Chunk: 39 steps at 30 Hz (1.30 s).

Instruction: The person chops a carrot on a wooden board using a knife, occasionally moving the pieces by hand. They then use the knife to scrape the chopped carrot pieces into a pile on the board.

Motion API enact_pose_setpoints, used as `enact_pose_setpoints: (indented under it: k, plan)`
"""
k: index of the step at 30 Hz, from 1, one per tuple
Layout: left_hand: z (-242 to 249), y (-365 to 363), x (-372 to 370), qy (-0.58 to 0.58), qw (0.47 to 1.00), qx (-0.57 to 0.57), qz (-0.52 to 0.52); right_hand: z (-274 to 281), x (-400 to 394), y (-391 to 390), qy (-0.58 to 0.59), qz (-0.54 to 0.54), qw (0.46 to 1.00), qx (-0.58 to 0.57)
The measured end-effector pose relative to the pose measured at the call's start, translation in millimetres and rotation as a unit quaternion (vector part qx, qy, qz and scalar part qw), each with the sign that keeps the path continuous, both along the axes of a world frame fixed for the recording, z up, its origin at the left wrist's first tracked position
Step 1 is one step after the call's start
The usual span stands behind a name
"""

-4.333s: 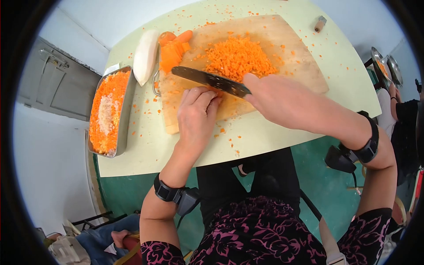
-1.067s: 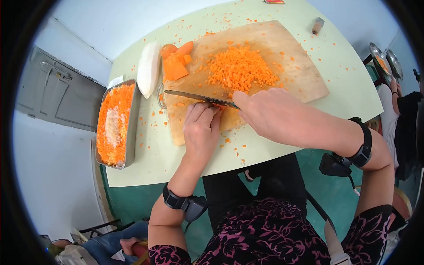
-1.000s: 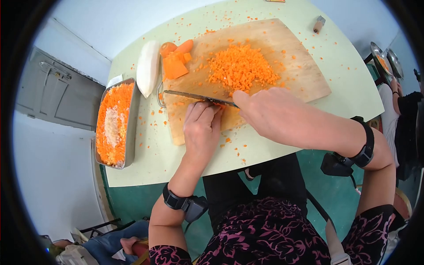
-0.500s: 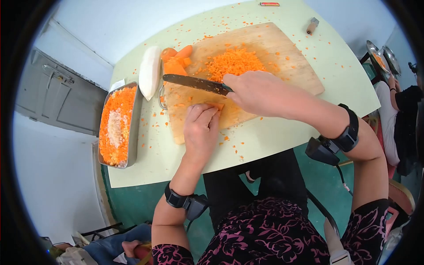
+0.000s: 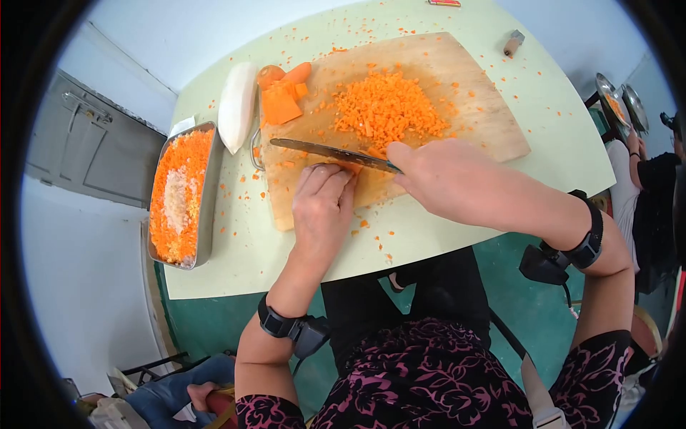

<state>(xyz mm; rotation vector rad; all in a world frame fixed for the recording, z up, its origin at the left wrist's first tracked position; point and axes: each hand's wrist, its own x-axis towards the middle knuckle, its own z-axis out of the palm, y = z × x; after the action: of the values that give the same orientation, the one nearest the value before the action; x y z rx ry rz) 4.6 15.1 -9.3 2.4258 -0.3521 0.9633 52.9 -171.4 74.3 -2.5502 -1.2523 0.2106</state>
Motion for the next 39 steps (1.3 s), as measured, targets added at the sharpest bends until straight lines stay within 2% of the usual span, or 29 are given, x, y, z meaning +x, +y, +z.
enact_pose_setpoints:
  k: [9,15,18,21,30,39]
  plan:
    - [1,0,0,0.016,1.0,-0.004,0.005,17,2,-7,0.012,0.059,0.998,-0.024]
    - [2,-1,1,0.021,1.0,-0.011,0.004,10,7,-6,0.026,0.037,0.999,-0.002]
    - [2,-1,0,0.027,1.0,-0.008,0.004,9,13,9,0.056,0.059,0.997,-0.001]
    - [2,0,1,0.012,1.0,0.01,-0.004,-10,23,25,0.018,0.038,0.997,0.069]
    - [-2,-1,0,-0.008,1.0,0.014,0.005,9,6,6,-0.004,0.032,0.999,-0.007]
    - [0,-2,1,-0.003,1.0,0.017,0.005,11,-4,-8,-0.012,0.072,0.997,0.035]
